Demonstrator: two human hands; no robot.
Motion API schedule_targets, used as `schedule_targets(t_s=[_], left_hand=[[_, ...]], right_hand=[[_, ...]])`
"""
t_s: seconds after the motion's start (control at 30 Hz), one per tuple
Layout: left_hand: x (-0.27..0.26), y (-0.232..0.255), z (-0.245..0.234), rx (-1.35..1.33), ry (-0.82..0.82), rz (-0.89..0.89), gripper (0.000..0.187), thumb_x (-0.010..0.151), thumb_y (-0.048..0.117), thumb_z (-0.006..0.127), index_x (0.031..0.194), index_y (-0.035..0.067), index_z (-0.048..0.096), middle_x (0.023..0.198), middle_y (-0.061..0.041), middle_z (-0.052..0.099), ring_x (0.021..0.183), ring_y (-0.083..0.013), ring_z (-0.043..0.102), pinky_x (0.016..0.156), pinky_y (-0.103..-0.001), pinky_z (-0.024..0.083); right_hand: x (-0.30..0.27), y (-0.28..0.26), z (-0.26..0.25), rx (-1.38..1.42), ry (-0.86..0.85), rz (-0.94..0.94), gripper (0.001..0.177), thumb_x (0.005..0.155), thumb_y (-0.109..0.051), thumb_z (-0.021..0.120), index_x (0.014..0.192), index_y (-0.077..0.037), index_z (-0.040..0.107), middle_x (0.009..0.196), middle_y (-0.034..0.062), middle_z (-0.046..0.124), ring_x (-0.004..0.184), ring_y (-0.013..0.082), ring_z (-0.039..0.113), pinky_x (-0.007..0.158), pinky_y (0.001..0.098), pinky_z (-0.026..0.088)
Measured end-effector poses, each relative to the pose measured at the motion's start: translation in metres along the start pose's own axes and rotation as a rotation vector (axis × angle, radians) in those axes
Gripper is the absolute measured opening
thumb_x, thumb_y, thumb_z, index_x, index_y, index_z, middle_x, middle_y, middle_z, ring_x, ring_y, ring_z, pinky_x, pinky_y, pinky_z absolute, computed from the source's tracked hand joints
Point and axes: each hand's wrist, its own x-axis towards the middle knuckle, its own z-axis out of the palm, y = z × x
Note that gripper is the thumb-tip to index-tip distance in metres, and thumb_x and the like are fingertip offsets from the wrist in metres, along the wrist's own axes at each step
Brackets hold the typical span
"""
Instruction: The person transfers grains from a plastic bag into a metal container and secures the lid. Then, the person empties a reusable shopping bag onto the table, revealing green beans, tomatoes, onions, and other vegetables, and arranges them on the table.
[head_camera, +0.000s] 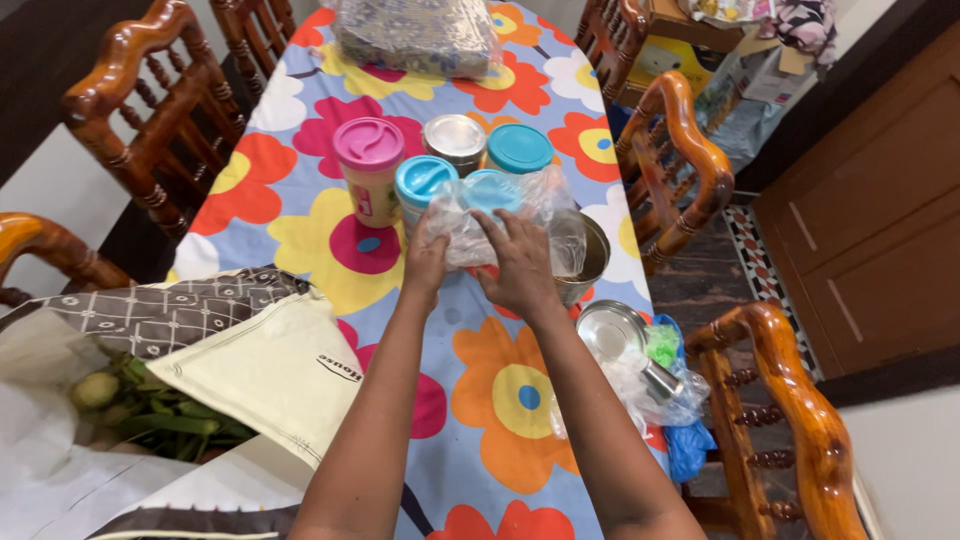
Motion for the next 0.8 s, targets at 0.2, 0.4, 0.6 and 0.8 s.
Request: schedule_targets(t_s=[0.2, 0.4, 0.6, 0.8], left_hand=[[-0.012, 0.022, -0.056, 0.019, 0.171, -0.263, 0.059, 0.091, 0.005, 0.049, 0.148, 0.017, 0.044, 0.134, -0.009, 0.060, 0.110, -0.0219, 0.067, 0.083, -0.042, 0.060], [-0.013, -0.021, -0.130, 0.621, 0.448, -0.189, 0.060, 0.083, 0.015, 0.070, 0.143, 0.013, 0.058, 0.129, -0.014, 0.071, 0.115, -0.0259, 0.070, 0.098, -0.038, 0.054], [-0.037, -0.007, -0.146, 0.995, 0.536, -0.460, 0.078, 0.078, 0.025, 0.078, 0.148, 0.014, 0.047, 0.137, -0.018, 0.063, 0.124, -0.0353, 0.062, 0.102, -0.043, 0.051], [-0.048, 0.003, -0.128, 1.417, 0.537, -0.068, 0.105, 0.069, 0.030, 0.085, 0.157, 0.008, 0.032, 0.160, -0.020, 0.033, 0.146, -0.0368, 0.035, 0.119, -0.048, 0.031]], right_hand=[[-0.005, 0.014, 0.028, -0.321, 0.067, -0.005, 0.092, 0.058, -0.018, 0.082, 0.145, -0.021, 0.052, 0.142, 0.0199, 0.053, 0.130, 0.0374, 0.049, 0.105, 0.0584, 0.030], [-0.034, 0.044, 0.120, -0.219, -0.114, 0.002, 0.047, 0.099, -0.008, 0.060, 0.143, -0.024, 0.058, 0.144, 0.0031, 0.062, 0.133, 0.0253, 0.057, 0.115, 0.0462, 0.039], [-0.059, 0.038, 0.173, -0.202, -0.401, 0.124, 0.055, 0.089, -0.018, 0.066, 0.143, -0.027, 0.054, 0.151, 0.0123, 0.047, 0.139, 0.0329, 0.044, 0.107, 0.0656, 0.032], [-0.080, 0.038, 0.194, -0.130, -0.664, 0.211, 0.064, 0.094, -0.027, 0.065, 0.153, -0.032, 0.041, 0.165, 0.0095, 0.029, 0.149, 0.0316, 0.032, 0.114, 0.0711, 0.024]])
